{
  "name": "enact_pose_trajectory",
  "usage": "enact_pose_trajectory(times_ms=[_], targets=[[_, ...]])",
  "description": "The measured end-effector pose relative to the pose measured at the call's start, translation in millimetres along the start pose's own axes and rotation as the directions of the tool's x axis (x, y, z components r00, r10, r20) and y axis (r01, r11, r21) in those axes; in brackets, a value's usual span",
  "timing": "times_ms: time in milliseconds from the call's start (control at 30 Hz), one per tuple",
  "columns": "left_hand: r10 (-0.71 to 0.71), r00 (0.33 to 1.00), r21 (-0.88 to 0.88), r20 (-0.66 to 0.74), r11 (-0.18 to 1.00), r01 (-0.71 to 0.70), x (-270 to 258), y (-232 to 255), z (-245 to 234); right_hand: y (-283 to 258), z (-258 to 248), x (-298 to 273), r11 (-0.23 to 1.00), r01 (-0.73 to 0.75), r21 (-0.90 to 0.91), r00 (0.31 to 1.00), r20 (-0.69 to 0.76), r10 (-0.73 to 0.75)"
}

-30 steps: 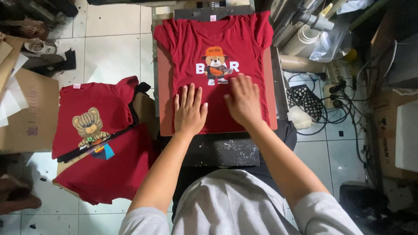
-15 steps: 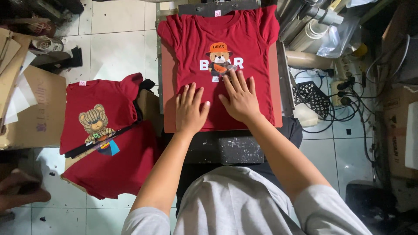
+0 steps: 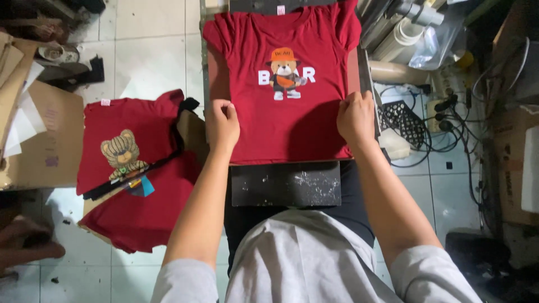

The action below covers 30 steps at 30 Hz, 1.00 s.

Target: The person folds a red t-shirt with a bear graphic on a flat surface, smoothing it out and checking the tag. They then briefly handle a dark blue cloth before returning to fold the red t-shirt again.

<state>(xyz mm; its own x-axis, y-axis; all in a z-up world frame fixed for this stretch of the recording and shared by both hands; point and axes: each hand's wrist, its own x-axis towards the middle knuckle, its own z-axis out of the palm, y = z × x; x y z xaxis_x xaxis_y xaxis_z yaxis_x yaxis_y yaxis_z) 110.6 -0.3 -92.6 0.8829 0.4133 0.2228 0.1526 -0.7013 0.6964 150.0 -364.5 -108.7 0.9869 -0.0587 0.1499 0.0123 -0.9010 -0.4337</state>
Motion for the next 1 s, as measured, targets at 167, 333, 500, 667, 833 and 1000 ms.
enact_pose_trajectory(times_ms=[167, 333, 500, 667, 833, 1000], targets=[[-0.196, 0.964, -0.037, 0.178, 0.978, 0.205, -11.6, 12.0, -10.9, -18.7, -16.7, -4.9, 0.980, -0.102, 0.169, 0.994, 0.042, 0.096], [-0.315, 0.909, 0.019, 0.272, 0.946, 0.322, -10.9, -5.4, -5.9, 0.6, 1.9, 10.0, 0.979, -0.201, 0.040, 0.963, 0.189, 0.190], [-0.299, 0.922, -0.193, 0.246, 0.917, 0.348, -18.6, 22.7, -31.5, -21.6, -22.5, 4.7, 0.522, -0.427, 0.739, 0.899, 0.285, 0.333], [-0.293, 0.928, -0.274, 0.229, 0.895, 0.351, -26.9, 48.3, -60.7, -31.0, -53.4, -10.1, 0.375, -0.383, 0.844, 0.919, 0.310, 0.242], [-0.281, 0.906, -0.152, 0.317, 0.928, 0.341, -62.3, 51.2, -86.8, -25.6, -83.5, -40.1, 0.540, -0.329, 0.775, 0.941, 0.316, 0.120], [-0.397, 0.816, 0.114, 0.420, 0.915, 0.387, -92.0, 3.7, -79.3, 0.2, -73.4, -68.9, 0.826, -0.332, 0.456, 0.882, 0.461, 0.100]])
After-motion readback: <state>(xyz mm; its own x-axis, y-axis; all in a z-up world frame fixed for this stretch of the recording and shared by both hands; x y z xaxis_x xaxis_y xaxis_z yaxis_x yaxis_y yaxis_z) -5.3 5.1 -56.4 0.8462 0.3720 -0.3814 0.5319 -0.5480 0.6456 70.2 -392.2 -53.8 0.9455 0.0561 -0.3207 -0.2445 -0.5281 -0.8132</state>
